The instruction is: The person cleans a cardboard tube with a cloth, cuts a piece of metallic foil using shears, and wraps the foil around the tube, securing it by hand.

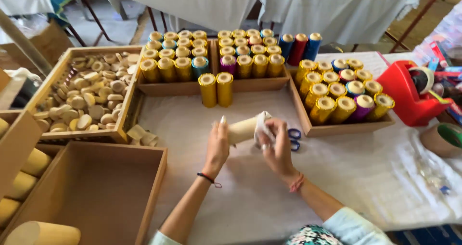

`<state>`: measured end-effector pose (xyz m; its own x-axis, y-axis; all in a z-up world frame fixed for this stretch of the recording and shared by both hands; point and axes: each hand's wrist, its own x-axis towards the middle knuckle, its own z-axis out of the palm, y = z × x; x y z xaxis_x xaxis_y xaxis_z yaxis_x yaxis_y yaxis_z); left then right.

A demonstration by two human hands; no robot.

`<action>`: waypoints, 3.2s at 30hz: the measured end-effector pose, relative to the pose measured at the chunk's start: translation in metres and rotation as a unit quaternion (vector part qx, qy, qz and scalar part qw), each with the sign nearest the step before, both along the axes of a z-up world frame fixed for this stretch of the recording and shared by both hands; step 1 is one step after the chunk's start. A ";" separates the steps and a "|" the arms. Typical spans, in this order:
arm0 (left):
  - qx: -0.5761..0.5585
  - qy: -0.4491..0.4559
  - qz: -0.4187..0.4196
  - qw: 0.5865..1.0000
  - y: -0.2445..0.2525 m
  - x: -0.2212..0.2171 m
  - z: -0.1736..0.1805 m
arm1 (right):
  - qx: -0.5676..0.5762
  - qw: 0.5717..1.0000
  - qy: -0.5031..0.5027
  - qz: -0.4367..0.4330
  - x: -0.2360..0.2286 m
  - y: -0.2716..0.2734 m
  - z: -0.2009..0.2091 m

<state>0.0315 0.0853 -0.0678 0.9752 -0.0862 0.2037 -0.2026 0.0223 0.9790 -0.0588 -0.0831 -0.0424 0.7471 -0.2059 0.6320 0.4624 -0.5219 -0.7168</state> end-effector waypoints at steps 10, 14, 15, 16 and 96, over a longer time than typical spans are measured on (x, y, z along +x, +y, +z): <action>0.194 -0.182 -0.045 0.963 0.010 -0.046 0.063 | 0.429 0.885 0.179 0.036 0.037 0.001 0.039; -0.133 0.160 -0.105 0.972 0.026 -0.002 0.033 | 0.218 0.974 0.050 0.030 0.010 0.030 0.044; -0.197 0.396 -0.176 0.879 0.033 0.007 0.031 | 0.164 0.982 0.021 0.089 0.002 0.034 0.045; -0.201 0.401 -0.176 0.876 0.031 0.007 0.028 | 0.161 0.983 0.028 0.088 0.002 0.029 0.041; -0.274 0.210 -0.235 0.909 -0.010 -0.032 -0.058 | -0.225 0.966 -0.062 0.107 -0.006 0.026 0.051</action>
